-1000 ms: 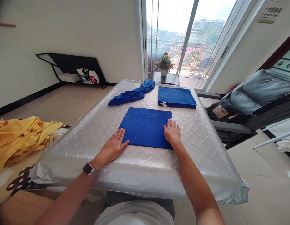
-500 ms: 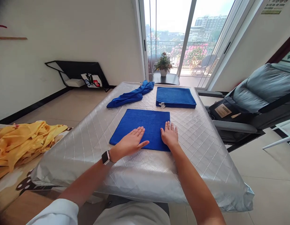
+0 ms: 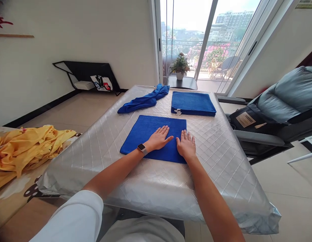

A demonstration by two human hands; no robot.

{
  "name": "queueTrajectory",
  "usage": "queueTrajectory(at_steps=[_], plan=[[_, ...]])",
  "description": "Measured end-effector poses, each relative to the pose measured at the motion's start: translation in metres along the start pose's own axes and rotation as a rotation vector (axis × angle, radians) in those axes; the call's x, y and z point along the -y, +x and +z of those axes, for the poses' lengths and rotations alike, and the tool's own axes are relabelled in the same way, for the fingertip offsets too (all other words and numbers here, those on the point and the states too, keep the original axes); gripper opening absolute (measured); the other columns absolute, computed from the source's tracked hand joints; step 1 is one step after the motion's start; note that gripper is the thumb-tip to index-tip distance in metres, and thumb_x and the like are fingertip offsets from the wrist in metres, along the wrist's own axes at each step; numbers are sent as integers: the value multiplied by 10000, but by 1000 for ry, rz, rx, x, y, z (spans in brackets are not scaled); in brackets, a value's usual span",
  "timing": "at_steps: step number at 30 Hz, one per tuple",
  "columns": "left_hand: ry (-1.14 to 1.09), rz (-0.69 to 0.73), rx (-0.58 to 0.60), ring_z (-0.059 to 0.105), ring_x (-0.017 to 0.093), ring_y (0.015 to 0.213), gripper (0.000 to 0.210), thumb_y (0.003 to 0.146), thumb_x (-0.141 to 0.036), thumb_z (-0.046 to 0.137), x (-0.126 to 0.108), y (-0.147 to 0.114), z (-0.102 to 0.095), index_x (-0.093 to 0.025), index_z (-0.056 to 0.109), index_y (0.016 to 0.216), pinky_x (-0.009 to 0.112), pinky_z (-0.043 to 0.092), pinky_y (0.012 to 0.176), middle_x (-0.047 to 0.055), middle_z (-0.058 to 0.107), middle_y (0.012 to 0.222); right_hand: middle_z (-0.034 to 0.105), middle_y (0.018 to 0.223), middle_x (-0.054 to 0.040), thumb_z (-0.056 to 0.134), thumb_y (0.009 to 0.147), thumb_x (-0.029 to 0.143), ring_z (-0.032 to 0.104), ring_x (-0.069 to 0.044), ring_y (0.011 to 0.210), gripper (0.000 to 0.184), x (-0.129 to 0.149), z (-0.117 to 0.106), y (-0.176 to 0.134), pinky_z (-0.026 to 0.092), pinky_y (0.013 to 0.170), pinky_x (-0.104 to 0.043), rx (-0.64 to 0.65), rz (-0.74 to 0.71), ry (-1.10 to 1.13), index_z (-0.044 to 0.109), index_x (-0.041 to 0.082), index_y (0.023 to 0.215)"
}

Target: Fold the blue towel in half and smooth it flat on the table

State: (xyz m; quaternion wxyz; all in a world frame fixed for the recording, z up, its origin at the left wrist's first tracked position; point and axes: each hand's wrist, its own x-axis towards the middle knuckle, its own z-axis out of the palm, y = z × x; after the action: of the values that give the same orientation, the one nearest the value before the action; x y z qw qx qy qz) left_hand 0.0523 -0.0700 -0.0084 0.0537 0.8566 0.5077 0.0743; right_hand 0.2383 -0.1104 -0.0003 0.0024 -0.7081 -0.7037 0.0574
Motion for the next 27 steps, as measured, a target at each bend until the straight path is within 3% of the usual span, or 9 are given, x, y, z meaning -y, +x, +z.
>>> queueTrajectory(at_steps=[6, 9, 17, 27], plan=[[38, -296, -2, 194, 268, 1609, 880, 1044, -672, 96, 92, -33, -17, -52, 276, 1642, 440, 147, 1318, 167, 241, 1720, 140, 1758, -65, 164, 1104, 435, 152, -254, 1617, 673, 1, -7, -2, 139, 1310, -469, 33, 7, -11, 186, 102, 1689], [33, -412, -25, 202, 277, 1607, 899, 1041, -667, 68, 120, -44, -19, -24, 254, 1641, 439, 166, 1314, 185, 225, 1720, 140, 1758, -63, 167, 1101, 436, 153, -252, 1618, 674, 2, -10, -3, 147, 1309, -471, 53, 18, -12, 181, 109, 1691], [-1, -446, -15, 181, 293, 1611, 924, 1039, -676, 95, 124, -45, -17, 16, 220, 1638, 429, 156, 1315, 208, 189, 1725, 149, 1756, -68, 162, 1093, 435, 160, -249, 1616, 679, 1, -9, 0, 150, 1309, -479, 53, 21, -10, 182, 114, 1691], [19, -453, -33, 212, 297, 1603, 875, 1048, -644, 109, 122, -49, -22, -14, 262, 1635, 443, 162, 1311, 197, 224, 1720, 133, 1761, -73, 168, 1096, 456, 151, -242, 1618, 677, 1, -8, -1, 151, 1304, -485, 55, 31, -32, 166, 142, 1695]])
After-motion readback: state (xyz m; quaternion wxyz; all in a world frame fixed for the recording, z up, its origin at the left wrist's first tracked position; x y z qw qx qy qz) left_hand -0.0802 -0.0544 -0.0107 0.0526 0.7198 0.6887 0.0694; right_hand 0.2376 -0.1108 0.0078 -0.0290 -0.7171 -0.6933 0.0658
